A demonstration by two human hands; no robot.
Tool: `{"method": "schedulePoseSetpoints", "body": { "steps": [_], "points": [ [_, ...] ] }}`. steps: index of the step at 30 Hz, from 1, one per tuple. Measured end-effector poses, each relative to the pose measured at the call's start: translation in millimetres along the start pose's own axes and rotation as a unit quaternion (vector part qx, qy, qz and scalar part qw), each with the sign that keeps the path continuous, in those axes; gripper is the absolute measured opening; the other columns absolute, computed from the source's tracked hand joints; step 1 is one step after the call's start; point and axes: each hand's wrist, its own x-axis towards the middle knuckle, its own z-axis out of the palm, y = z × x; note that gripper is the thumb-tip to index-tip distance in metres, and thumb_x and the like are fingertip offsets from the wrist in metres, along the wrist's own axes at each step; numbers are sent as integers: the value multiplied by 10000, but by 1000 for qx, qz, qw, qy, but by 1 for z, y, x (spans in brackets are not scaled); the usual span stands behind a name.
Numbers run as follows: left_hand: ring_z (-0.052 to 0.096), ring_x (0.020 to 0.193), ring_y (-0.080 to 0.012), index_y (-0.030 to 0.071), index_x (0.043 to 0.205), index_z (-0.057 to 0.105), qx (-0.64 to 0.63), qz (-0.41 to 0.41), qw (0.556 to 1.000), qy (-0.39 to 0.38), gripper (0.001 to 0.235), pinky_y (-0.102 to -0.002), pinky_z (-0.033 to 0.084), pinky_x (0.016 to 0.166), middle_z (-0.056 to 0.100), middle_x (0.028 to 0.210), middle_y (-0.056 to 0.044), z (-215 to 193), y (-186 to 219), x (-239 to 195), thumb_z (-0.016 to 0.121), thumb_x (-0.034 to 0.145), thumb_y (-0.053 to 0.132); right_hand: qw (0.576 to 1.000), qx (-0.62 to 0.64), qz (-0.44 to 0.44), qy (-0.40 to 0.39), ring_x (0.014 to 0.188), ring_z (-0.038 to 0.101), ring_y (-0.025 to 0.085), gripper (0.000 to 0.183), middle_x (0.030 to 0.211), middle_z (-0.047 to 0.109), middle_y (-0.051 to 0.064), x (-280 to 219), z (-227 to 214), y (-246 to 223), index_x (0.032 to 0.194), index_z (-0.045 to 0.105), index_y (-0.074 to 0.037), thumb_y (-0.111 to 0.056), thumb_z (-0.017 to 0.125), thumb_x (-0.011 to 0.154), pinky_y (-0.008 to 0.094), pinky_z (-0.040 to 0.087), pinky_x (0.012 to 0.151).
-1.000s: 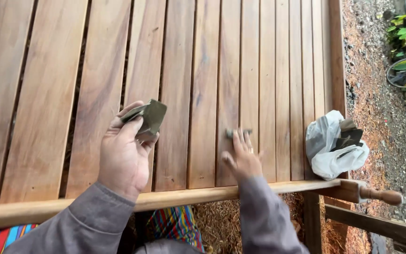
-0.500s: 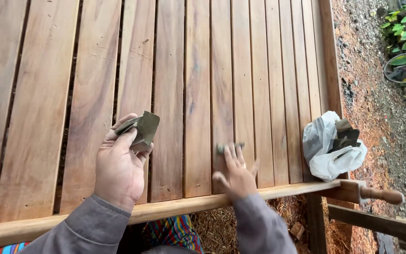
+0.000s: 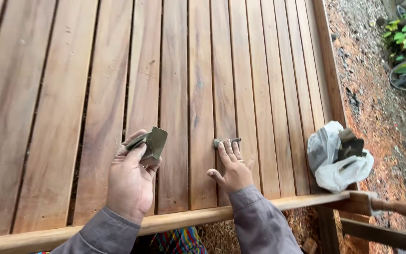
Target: The person sands the surface of a wooden slatted bench using a piece of sandpaper. They work along the length of the slats and the side frame, moving from one end to the other to smooth the wood.
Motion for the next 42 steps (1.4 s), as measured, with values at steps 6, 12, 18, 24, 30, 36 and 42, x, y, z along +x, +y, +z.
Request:
{"method": "schedulePoseSetpoints", "body": {
  "steps": [6, 12, 18, 24, 30, 36, 42],
  "points": [
    [690, 970, -227, 167, 1138, 693, 17, -4, 1000, 15, 273, -340, 496, 710, 740, 1193, -74, -1, -7, 7, 565, 955, 11, 985, 75, 85, -128, 1591, 41, 209, 898, 1728, 49, 6, 143, -83, -14, 1640, 72, -246, -747, 203, 907, 800, -84, 1123],
    [696, 1022, -246, 170, 1126, 697, -3, -12, 1000, 2, 271, -348, 502, 720, 742, 1213, -86, -5, -5, 4, 569, 953, 5, 990, 66, 79, -97, 1576, 128, 299, 1008, 1720, 95, 79, 149, -77, -24, 1639, 108, -187, -815, 224, 859, 767, 57, 1150],
    [681, 922, -221, 137, 1140, 699, -10, -22, 1000, -5, 273, -328, 469, 695, 757, 1138, -103, 3, 4, -6, 544, 966, -7, 999, 3, 30, -18, 1540, 240, 194, 1017, 1680, 255, -5, 69, -25, -11, 1604, 274, -248, -878, 329, 807, 765, 40, 1142],
    [706, 948, -214, 166, 1114, 708, 12, -7, 1000, 2, 269, -317, 487, 671, 766, 1159, -79, -3, -8, 5, 564, 958, 2, 986, 95, 85, -105, 1591, 75, 240, 1028, 1728, 74, 10, 189, -90, -30, 1638, 110, -268, -849, 177, 793, 783, 39, 1157],
    [700, 1000, -289, 121, 1129, 705, 1, -22, 1000, 6, 269, -346, 484, 698, 747, 1198, -139, 0, 1, -4, 556, 962, -27, 986, 128, 67, -83, 1583, 104, 250, 992, 1708, 156, 69, 129, -73, -25, 1633, 151, -216, -809, 170, 838, 782, 32, 1139],
    [694, 1019, -250, 132, 1134, 693, -3, -11, 1000, -1, 265, -340, 473, 717, 740, 1199, -104, 0, 1, 1, 548, 969, -16, 990, 41, 84, -109, 1554, 152, 232, 873, 1689, 165, 16, 93, -79, -24, 1618, 128, -315, -748, 44, 864, 818, -171, 1081],
    [690, 1027, -258, 146, 1112, 705, 16, -5, 1000, 24, 272, -354, 491, 698, 745, 1225, -83, -5, -6, 7, 558, 960, -25, 981, 82, 153, -88, 1581, 129, 187, 1039, 1710, 159, -42, 212, -88, -6, 1625, 206, -243, -849, 51, 796, 785, -99, 1140]
  ]
}}
